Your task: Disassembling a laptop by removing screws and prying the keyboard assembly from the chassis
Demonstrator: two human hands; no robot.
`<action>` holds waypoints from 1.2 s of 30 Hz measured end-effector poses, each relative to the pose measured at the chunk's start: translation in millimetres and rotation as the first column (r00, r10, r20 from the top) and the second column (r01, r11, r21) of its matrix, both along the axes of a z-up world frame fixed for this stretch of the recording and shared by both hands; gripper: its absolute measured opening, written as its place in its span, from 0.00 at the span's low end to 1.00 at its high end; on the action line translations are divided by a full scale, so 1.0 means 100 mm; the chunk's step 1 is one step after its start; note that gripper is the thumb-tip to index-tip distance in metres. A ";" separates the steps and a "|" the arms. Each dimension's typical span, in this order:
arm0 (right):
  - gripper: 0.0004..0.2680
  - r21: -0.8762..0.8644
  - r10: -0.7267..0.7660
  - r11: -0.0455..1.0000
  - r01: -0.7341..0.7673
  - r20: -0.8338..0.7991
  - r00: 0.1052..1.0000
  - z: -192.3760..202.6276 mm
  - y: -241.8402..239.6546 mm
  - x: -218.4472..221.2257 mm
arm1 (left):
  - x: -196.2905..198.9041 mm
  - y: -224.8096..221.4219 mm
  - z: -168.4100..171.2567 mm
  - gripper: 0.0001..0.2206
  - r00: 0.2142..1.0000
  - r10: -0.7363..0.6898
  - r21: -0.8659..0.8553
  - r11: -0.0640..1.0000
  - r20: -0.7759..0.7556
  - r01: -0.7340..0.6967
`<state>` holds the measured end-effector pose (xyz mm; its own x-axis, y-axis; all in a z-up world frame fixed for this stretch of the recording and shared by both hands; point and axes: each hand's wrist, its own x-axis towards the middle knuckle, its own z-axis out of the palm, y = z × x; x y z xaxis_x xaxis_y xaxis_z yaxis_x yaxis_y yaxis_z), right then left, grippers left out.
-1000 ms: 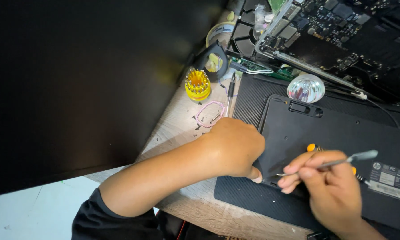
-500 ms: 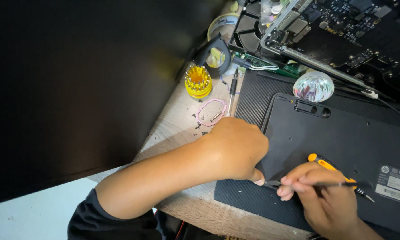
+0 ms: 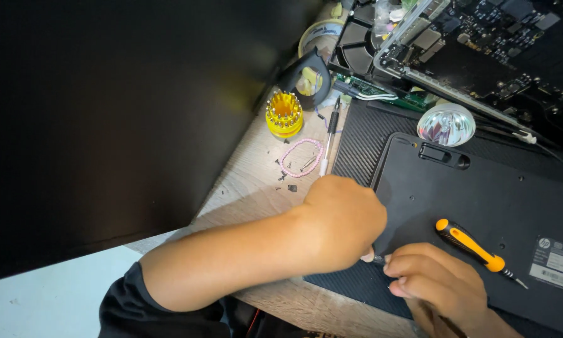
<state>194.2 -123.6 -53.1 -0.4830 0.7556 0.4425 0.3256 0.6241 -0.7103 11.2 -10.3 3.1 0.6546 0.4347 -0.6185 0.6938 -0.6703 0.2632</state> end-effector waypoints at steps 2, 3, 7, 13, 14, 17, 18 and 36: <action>0.04 -0.024 0.004 1.000 -0.004 -0.014 1.000 0.02 0.01 0.00 | 0.02 -0.02 -0.02 0.12 1.000 0.011 0.007 1.000 0.005 -0.011; 0.03 -0.051 0.007 0.999 -0.008 -0.031 1.000 0.03 0.01 -0.01 | 0.03 -0.03 -0.04 0.10 1.000 0.022 0.011 1.000 0.007 -0.022; 0.00 -0.048 -0.018 0.999 0.012 -0.136 0.991 -0.09 0.00 0.03 | 0.03 -0.08 -0.03 0.07 1.000 -0.017 0.038 0.999 0.012 0.017; 0.07 -0.057 -0.169 0.985 0.164 -0.108 0.980 -0.04 -0.12 -0.09 | 0.08 -0.11 -0.06 0.12 1.000 -0.002 0.047 0.999 0.006 0.002; 0.10 -0.129 -0.185 0.978 0.164 -0.166 0.969 -0.10 -0.14 -0.04 | 0.08 -0.11 -0.06 0.12 1.000 -0.004 0.055 0.998 0.012 0.003; 0.08 -0.238 -0.252 0.949 0.207 -0.178 0.951 -0.19 -0.11 0.05 | 0.07 -0.08 -0.04 0.11 1.000 -0.011 0.040 0.999 0.016 0.011; 0.03 -0.269 -0.298 0.929 0.254 -0.133 0.945 -0.19 -0.07 0.08 | 0.07 -0.07 -0.03 0.11 1.000 -0.017 0.022 1.000 0.015 0.017; 0.10 -0.179 -0.396 0.918 0.353 -0.446 0.803 -0.10 -0.69 1.53 | -0.20 0.06 0.01 0.25 0.993 -0.062 0.146 0.988 0.100 0.047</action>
<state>347.1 -192.7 -62.7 0.0919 0.8789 0.4680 0.1408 0.4538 -0.8799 -9.0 -4.5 4.0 0.7370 0.4762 -0.4796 0.6294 -0.7422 0.2303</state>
